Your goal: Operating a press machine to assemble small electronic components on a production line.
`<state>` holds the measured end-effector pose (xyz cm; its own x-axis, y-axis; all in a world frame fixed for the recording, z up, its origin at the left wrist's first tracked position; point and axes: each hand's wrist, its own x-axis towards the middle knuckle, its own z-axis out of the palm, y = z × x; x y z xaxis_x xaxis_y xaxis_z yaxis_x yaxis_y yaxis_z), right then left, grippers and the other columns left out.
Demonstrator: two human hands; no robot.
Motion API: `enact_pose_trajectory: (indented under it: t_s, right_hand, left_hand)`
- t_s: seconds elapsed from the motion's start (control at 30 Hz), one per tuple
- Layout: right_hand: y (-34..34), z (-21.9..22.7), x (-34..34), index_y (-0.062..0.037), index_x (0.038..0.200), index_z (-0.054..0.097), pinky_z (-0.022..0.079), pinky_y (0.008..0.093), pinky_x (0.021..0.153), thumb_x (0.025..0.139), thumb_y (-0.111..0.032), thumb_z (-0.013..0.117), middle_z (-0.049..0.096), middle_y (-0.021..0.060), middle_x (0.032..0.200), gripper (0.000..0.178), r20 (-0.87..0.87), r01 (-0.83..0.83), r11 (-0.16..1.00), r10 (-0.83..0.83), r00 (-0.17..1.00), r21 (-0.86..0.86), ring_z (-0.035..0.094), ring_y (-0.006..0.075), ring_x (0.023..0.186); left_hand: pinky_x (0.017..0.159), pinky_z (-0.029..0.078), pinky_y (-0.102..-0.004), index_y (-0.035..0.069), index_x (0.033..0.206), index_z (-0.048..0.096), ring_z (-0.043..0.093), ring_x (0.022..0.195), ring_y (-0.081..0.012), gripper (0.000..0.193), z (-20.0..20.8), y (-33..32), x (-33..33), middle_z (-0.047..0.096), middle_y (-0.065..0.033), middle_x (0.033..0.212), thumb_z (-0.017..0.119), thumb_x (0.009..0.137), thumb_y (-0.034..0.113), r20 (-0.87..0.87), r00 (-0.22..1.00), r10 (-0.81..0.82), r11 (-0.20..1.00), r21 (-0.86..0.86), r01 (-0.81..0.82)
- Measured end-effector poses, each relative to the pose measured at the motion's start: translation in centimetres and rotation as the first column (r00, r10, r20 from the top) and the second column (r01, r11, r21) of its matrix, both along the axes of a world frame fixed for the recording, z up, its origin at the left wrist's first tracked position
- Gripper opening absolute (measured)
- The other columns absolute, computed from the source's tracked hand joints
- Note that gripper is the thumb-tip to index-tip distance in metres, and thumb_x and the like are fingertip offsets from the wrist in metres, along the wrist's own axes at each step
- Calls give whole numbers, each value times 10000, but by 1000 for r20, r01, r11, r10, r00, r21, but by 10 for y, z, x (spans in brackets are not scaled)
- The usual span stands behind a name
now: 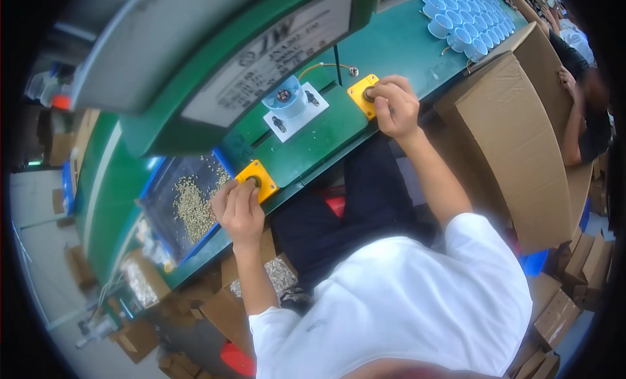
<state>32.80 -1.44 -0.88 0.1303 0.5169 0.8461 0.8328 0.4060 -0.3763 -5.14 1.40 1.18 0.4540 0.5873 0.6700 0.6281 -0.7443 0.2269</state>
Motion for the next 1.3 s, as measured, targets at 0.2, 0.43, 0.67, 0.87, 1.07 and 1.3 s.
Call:
enact_pose_trajectory:
  t_s: [0.2,0.43,0.67,0.87,1.07,1.3]
  right_hand:
    - [1,-26,3,8,1054,697,518,397,876,932,-114,612,733,127,990,192,-96,-30,998,35,995,53,676,303,926]
    - [4,-23,3,-4,1196,658,506,360,923,987,-145,567,717,132,1140,268,-419,-21,995,-21,908,-97,661,263,1038]
    - [1,-25,-1,12,1193,680,506,330,929,1023,-189,552,712,127,1151,293,-520,-80,955,-84,850,-286,657,218,1054]
    - [6,-21,6,-29,1121,712,521,346,879,1002,-259,605,721,121,1075,280,-490,-119,964,-13,872,-236,666,265,984]
    - [8,-25,7,-53,1091,720,528,356,862,987,-308,634,729,107,1023,288,-437,-69,974,-34,899,-217,669,287,963]
    - [9,-33,8,-60,1099,723,535,365,847,980,-340,645,726,119,1032,314,-418,-80,976,-12,908,-202,676,289,946]
  left_hand:
    - [879,519,-438,-3,927,700,652,943,-342,37,-5,9,7,715,-135,918,683,896,-16,54,998,-28,995,-93,33]
    - [808,532,-410,1,920,714,684,875,-317,52,28,21,48,726,-113,903,737,874,-7,218,975,-47,974,-204,93]
    - [769,542,-356,7,927,745,692,851,-279,90,30,28,69,731,-115,891,780,846,-9,73,997,-32,969,-244,49]
    - [771,547,-329,3,965,756,713,857,-250,122,23,32,63,745,-118,934,778,847,-19,179,984,14,928,-367,54]
    - [791,549,-316,3,987,769,720,859,-206,127,18,34,64,756,-114,963,775,861,-17,215,975,60,915,-402,32]
    - [781,525,-270,-4,991,775,700,842,-148,96,22,36,54,752,-90,922,777,900,26,296,946,134,851,-523,43]
